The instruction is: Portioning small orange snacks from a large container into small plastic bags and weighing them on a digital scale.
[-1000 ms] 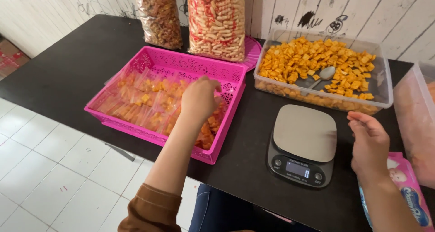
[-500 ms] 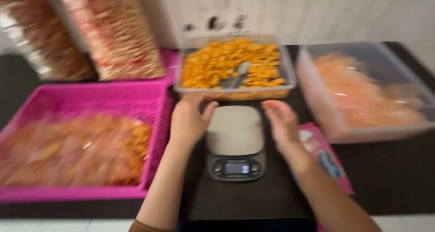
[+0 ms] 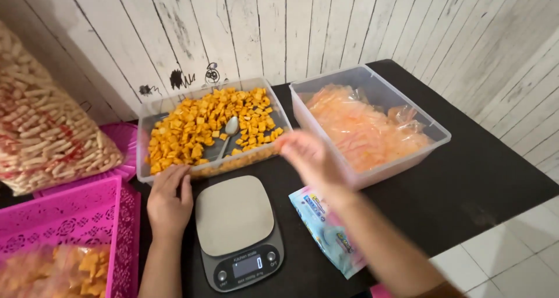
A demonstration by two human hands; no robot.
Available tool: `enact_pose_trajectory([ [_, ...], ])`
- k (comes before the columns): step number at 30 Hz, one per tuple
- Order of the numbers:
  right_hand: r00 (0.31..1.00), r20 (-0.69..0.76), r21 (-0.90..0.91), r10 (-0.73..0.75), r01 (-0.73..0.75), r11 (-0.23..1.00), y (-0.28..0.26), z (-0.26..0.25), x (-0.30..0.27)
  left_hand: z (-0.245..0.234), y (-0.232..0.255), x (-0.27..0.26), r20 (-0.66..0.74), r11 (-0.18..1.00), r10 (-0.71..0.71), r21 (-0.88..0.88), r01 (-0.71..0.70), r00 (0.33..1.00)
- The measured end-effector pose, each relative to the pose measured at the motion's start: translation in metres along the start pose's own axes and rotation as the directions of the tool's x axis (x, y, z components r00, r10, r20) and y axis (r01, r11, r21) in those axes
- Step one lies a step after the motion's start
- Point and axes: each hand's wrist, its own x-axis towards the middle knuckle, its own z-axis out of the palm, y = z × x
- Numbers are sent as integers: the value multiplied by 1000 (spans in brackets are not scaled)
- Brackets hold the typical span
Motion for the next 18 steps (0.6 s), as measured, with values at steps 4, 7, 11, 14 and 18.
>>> enact_pose_trajectory([
  [4, 982, 28, -273, -184, 185, 944, -43, -61, 67, 7, -1, -3, -44, 999, -47, -26, 46, 998],
  [7, 982, 57, -602, -180, 177, 778, -11, -108, 129, 6, 0, -3, -50, 998, -56, -32, 54, 997],
  [11, 966, 163, -945, 202, 95, 312, 65, -163, 178, 3, 5, 0, -59, 998, -59, -38, 56, 997],
  [14, 879, 138, -989, 456, 101, 105, 88, -169, 184, -6, 14, 7, -28, 998, -32, -63, 30, 999],
  [18, 872, 71, -997, 485, 74, 14, 119, -174, 185, -9, 17, 9, 6, 994, -3, -108, 4, 1000],
])
